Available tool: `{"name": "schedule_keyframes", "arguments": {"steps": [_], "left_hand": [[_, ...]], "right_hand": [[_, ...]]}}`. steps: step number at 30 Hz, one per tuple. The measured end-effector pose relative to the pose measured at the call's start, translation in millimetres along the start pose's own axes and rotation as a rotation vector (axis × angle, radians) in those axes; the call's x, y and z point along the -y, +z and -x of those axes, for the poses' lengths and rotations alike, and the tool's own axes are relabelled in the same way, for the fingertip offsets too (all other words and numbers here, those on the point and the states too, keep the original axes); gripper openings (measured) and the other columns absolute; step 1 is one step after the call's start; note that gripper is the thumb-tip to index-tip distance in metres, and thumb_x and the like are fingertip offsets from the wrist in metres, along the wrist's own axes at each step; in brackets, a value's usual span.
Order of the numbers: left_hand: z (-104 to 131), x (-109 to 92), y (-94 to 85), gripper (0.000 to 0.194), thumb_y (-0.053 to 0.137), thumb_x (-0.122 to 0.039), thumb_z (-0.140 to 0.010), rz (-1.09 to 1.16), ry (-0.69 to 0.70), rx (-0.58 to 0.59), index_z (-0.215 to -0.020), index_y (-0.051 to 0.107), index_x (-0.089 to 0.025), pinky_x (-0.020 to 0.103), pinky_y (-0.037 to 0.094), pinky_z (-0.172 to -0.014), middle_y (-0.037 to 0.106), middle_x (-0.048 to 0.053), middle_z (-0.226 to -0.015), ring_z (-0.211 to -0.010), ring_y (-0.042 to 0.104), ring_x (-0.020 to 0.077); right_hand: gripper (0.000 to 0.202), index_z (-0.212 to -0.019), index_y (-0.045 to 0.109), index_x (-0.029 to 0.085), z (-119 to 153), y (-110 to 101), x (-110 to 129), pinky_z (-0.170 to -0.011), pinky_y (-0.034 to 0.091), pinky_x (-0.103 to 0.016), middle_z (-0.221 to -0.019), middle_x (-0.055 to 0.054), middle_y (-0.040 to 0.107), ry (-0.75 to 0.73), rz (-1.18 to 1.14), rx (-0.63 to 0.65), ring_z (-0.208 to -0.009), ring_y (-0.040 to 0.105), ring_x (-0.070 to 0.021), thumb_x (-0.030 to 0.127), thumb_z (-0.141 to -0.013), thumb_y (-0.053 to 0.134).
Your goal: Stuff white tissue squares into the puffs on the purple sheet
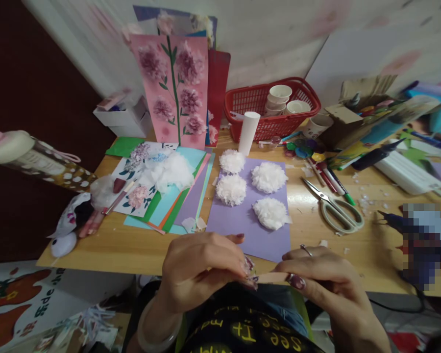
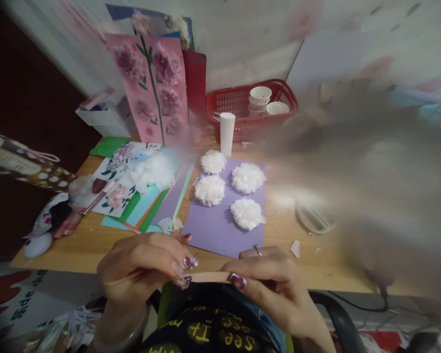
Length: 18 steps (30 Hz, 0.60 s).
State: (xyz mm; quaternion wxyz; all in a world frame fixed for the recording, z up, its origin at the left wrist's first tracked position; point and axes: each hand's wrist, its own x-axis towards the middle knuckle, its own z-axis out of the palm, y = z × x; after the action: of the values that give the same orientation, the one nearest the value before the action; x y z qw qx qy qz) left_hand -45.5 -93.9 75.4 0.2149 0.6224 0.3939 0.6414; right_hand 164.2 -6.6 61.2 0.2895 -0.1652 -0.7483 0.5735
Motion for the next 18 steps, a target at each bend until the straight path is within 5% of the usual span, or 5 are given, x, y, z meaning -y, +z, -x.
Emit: {"name": "schedule_keyframes", "arguments": {"steps": [12, 18], "left_hand": [[4, -5, -5.0, 0.012, 0.060, -0.019, -0.097, 0.034, -0.067, 0.089, -0.094, 0.071, -0.022, 0.032, 0.063, -0.084, 0.078, 0.002, -0.079, -0.072, 0.074, 0.0151], [4, -5, 2.7, 0.008, 0.065, -0.021, -0.095, 0.025, -0.102, -0.036, -0.089, 0.071, -0.022, 0.030, 0.064, -0.082, 0.077, 0.001, -0.074, -0.070, 0.074, 0.0142]], "right_hand": [[0.024, -0.091, 0.078, 0.025, 3, 1, -14, -0.047, 0.027, -0.028, -0.058, 0.002, 0.048, 0.083, -0.231, 0.116, -0.051, 0.043, -0.0099, 0.036, -0.097, 0.057], [0.021, -0.100, 0.078, 0.028, 1, 2, -12, -0.047, 0.028, -0.027, -0.060, 0.003, 0.049, 0.046, -0.220, 0.065, -0.052, 0.044, -0.0089, 0.033, -0.097, 0.058]]}}
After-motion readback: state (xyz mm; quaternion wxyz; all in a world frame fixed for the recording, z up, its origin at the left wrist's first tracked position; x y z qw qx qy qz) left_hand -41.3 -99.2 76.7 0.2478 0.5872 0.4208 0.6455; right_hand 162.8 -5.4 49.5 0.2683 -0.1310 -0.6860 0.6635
